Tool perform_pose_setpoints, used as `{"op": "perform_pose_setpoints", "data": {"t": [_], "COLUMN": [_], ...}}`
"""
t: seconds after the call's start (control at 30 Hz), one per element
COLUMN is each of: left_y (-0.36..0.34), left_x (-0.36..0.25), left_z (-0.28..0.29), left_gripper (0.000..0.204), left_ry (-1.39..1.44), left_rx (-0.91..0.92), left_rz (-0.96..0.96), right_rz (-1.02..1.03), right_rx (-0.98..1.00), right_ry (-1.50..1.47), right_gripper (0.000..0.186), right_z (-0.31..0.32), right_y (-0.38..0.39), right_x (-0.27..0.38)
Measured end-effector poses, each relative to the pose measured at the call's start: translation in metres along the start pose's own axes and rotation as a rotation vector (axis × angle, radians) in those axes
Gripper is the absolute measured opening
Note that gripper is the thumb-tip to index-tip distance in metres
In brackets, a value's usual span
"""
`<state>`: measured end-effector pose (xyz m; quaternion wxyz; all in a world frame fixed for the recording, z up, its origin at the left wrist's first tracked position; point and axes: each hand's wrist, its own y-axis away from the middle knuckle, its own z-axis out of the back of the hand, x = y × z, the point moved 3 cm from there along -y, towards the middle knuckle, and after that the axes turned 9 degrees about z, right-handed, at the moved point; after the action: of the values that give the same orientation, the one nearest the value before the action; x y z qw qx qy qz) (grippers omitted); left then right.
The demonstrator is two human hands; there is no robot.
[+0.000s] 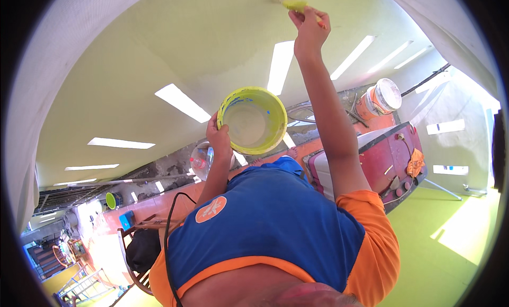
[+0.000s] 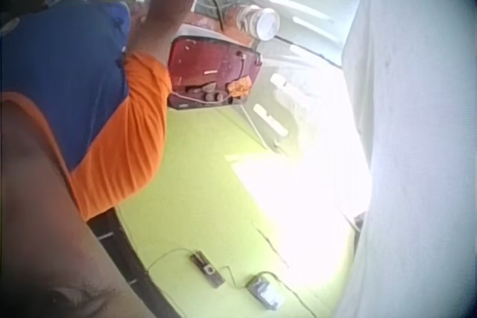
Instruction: The person paints a ceiling using a small brush and a yellow paint container. They repeatedly dip the brush into the container and apply paint to the ceiling in short strokes, working across different sections.
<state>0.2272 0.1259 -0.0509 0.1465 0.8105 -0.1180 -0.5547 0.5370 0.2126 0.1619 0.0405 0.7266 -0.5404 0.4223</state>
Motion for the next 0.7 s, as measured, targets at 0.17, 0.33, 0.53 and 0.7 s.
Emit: {"op": "perform_pose_setpoints", "data": {"t": [0.17, 0.33, 0.53, 0.7], "left_y": [0.003, 0.004, 0.005, 0.005], "left_x": [-0.003, -0.003, -0.005, -0.005], "left_z": [0.001, 0.002, 0.005, 0.006], "left_gripper": [0.057, 0.057, 0.058, 0.058], "left_ry": [0.008, -0.023, -0.036, -0.017], "left_rx": [0.026, -0.006, -0.01, -0.002], "left_rz": [-0.001, 0.002, -0.007, -0.019], "right_rz": [0.226, 0.186, -0.283, -0.133], "right_rx": [0.116, 0.021, -0.257, -0.112], "right_ry": [-0.129, -0.044, 0.227, 0.078], "right_gripper": [0.013, 0.014, 0.013, 0.015], "right_z": [-0.065, -0.021, 0.069, 0.012], "right_y": [-0.037, 0.006, 0.079, 0.038], "right_x": [0.063, 0.004, -0.074, -0.027]}}
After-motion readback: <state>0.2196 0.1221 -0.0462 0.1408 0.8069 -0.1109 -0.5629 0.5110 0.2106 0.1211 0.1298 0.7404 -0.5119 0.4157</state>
